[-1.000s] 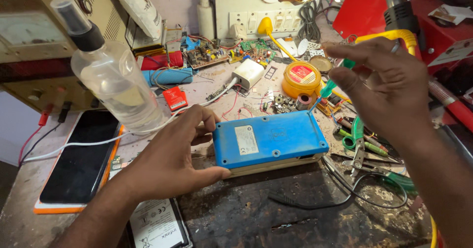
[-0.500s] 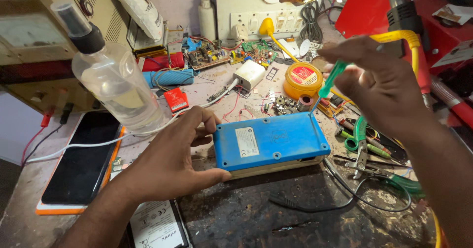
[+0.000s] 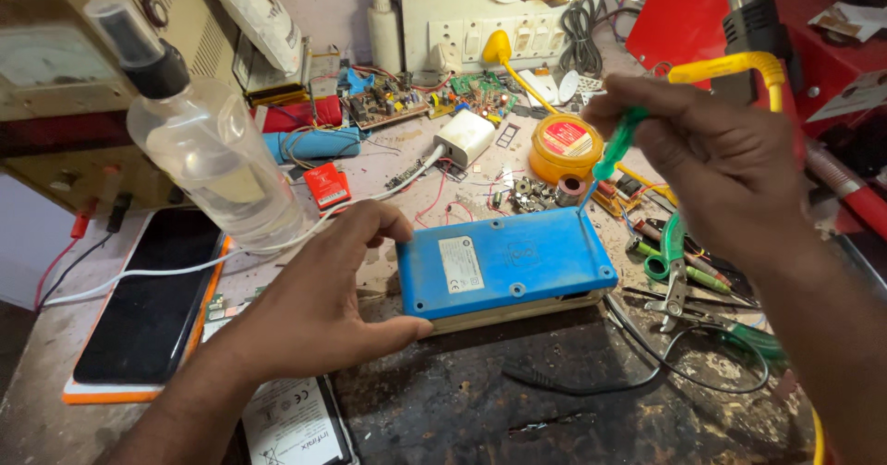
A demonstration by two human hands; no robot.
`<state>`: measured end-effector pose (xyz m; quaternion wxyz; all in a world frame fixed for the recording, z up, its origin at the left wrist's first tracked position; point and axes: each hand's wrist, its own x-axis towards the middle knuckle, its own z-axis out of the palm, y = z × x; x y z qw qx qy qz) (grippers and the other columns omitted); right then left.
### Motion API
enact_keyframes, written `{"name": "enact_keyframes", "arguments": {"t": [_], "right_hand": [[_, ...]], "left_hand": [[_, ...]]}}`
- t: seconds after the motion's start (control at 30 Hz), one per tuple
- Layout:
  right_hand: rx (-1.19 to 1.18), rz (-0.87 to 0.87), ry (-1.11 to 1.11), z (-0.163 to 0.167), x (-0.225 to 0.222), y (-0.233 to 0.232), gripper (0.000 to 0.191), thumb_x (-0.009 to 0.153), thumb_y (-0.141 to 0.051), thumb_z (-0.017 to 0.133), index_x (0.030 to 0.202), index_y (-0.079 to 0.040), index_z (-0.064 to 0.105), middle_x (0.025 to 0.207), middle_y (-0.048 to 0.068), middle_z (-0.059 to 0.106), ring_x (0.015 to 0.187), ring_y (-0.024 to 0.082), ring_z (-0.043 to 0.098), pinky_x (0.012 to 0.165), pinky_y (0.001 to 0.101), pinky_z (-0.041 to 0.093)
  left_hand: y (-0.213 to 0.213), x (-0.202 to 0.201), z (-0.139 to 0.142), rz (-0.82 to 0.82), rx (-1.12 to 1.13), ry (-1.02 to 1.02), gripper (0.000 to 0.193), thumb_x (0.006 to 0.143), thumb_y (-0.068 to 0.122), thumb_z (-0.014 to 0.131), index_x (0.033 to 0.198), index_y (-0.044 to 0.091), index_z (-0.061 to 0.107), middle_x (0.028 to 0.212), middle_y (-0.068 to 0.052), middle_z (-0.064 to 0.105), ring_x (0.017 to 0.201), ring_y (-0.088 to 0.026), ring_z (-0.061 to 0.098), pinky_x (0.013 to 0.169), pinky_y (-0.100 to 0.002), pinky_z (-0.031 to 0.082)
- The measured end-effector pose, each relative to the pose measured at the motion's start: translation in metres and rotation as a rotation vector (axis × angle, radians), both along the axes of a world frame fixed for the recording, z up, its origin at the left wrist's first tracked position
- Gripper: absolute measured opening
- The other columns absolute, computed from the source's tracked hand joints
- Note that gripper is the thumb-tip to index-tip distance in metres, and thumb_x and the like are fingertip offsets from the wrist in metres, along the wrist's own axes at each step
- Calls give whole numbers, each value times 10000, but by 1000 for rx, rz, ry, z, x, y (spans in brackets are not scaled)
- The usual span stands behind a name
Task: The person assembles a portable power bank by inserting a battery into a beige plastic housing, connecting a black power cable, and securing a blue back cover with a green screwdriver. The person tightens multiple screws around the perimeter of the cover to complete the assembly.
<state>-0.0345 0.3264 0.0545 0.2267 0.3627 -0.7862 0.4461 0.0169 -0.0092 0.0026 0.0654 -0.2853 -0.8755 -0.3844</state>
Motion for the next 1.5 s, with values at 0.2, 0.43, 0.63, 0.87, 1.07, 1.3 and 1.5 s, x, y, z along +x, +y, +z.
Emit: {"name": "enact_keyframes", "arguments": {"t": [0.2,0.43,0.63,0.87,1.07,1.3,1.5], "right_hand": [[45,-197,38,2,2,-5,241,1012,-19,689,1235,-110,700,1140,91,731,1019,160,702,879,283,568],[-56,-48,-26,1,1,-2,305,955,-127,735,1256,-123,690,1110,70,707,1064,164,685,996,310,585],[33,-267,-18,-5,-2,3,319,967,-101,760,1280,-108,696,1275,119,688,1094,171,646,906,369,535],[-63,-95,-2,-14,0,1,364,1011,-88,759,1359,-112,653,1273,97,656,1179,150,660,1094,347,575],[21,7,60,-12,-1,0,524,899,-54,728,1395,-64,556,1374,118,605,1348,210,558,1183,387,458],[-77,-75,-149,-16,-1,1,522,939,-120,693,1437,-104,538,1241,82,708,1141,168,670,1029,329,557],[-75,46,-73,-19,-1,8,536,1060,-39,633,1565,-61,455,1305,154,690,1182,227,730,1039,362,625]], "left_hand": [[1,-1,-2,-35,24,25,754,644,295,884,1254,34,526,1190,-122,612,1157,-248,624,997,-377,484],[2,-1,-3,-30,-10,36,756,644,292,883,1266,44,533,1199,-134,606,1174,-262,617,1012,-378,480],[3,0,-3,-33,-7,44,935,632,321,916,1384,25,445,1290,-165,575,1246,-285,586,1043,-392,455],[3,0,-5,7,12,-4,980,619,336,929,1414,43,438,1290,-146,605,1236,-262,612,1037,-388,469],[3,1,-5,2,19,-2,980,623,341,927,1416,37,439,1287,-152,604,1232,-262,613,1031,-387,471],[4,2,-4,-7,22,-16,1019,630,366,938,1447,44,421,1326,-155,604,1263,-274,603,1048,-396,459],[6,2,-3,19,33,-29,1047,612,405,940,1452,58,420,1303,-143,627,1230,-276,626,1013,-392,484]]}}
